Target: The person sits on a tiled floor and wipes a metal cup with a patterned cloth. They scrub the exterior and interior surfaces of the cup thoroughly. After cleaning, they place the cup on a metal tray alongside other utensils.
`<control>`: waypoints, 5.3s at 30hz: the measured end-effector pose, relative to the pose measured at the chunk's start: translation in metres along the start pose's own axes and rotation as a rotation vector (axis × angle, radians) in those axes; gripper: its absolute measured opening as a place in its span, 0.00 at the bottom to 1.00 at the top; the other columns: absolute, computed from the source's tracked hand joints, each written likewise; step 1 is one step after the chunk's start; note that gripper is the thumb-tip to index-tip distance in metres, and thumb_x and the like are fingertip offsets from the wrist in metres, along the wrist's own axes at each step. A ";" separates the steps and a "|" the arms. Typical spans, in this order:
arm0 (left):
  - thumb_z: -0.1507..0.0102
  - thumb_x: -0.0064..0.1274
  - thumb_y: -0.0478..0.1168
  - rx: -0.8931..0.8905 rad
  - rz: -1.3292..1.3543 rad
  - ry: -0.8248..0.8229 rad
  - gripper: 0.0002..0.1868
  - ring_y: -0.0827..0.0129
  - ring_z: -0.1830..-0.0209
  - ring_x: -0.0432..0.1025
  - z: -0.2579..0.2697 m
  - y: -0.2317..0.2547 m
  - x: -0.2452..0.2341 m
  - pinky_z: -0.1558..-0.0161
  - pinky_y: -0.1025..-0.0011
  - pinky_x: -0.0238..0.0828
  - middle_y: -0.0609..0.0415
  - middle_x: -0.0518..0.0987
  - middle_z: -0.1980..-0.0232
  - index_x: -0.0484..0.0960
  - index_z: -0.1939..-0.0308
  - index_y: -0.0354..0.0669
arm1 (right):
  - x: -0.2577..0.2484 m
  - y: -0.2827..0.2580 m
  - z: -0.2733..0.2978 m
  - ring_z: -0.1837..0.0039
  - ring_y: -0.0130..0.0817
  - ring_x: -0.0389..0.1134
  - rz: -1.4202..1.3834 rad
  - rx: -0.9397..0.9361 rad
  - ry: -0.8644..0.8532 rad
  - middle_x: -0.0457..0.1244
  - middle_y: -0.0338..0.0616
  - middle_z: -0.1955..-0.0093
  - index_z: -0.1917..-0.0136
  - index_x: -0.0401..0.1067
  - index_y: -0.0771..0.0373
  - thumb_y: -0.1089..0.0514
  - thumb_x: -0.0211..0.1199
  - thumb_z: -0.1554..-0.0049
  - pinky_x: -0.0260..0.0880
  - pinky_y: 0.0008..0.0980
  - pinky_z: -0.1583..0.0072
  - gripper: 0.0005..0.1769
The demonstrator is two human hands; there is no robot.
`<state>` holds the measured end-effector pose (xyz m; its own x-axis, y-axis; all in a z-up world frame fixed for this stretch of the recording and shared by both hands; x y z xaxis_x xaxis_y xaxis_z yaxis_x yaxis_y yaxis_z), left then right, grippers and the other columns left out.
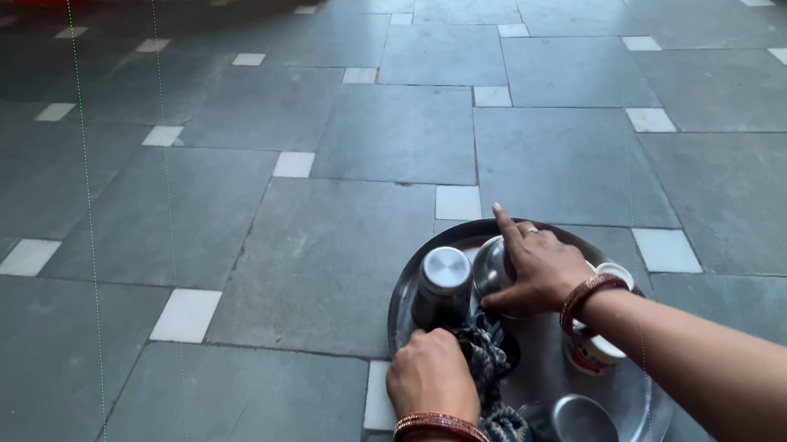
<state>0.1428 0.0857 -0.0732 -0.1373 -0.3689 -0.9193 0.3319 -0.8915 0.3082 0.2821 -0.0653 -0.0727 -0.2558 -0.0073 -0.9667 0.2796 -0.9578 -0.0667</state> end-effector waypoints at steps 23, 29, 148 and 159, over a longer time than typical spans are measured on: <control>0.30 0.43 0.34 0.015 0.005 -0.026 0.13 0.54 0.50 0.79 -0.002 0.010 0.000 0.50 0.62 0.78 0.45 0.82 0.51 0.85 0.59 0.40 | -0.009 0.115 0.027 0.31 0.37 0.71 -0.134 0.205 -0.261 0.69 0.41 0.32 0.27 0.65 0.45 0.21 0.63 0.56 0.72 0.40 0.31 0.50; 0.33 0.45 0.33 0.024 -0.011 -0.031 0.11 0.54 0.48 0.78 0.004 0.015 -0.005 0.48 0.62 0.77 0.46 0.80 0.48 0.85 0.59 0.40 | 0.018 0.115 0.037 0.33 0.42 0.69 -0.315 0.159 -0.247 0.65 0.46 0.32 0.26 0.63 0.47 0.32 0.74 0.55 0.71 0.40 0.32 0.49; 0.33 0.50 0.51 0.766 0.176 0.853 0.14 0.57 0.61 0.79 0.172 0.288 -0.182 0.62 0.57 0.77 0.51 0.81 0.58 0.81 0.56 0.48 | -0.081 0.152 0.254 0.41 0.37 0.72 -2.004 0.151 0.237 0.65 0.52 0.40 0.34 0.63 0.63 0.44 0.52 0.38 0.76 0.32 0.38 0.26; 0.32 0.26 0.67 0.767 0.040 0.292 0.35 0.56 0.34 0.68 0.169 0.310 -0.075 0.37 0.55 0.66 0.46 0.75 0.36 0.74 0.39 0.47 | -0.071 0.168 0.249 0.51 0.26 0.67 -1.926 -0.039 0.257 0.66 0.38 0.48 0.39 0.68 0.57 0.51 0.49 0.32 0.71 0.28 0.53 0.13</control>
<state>0.0984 -0.2077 0.1331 0.1447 -0.4155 -0.8980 -0.4129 -0.8501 0.3268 0.1171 -0.2972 0.0462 -0.0769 0.9177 0.3899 -0.1475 0.3762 -0.9147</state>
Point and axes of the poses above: each hand's wrist, its own z-axis away from the middle knuckle, its own x-axis out of the palm, y = z × x, the point moved 7 cm from there along -z, towards the middle knuckle
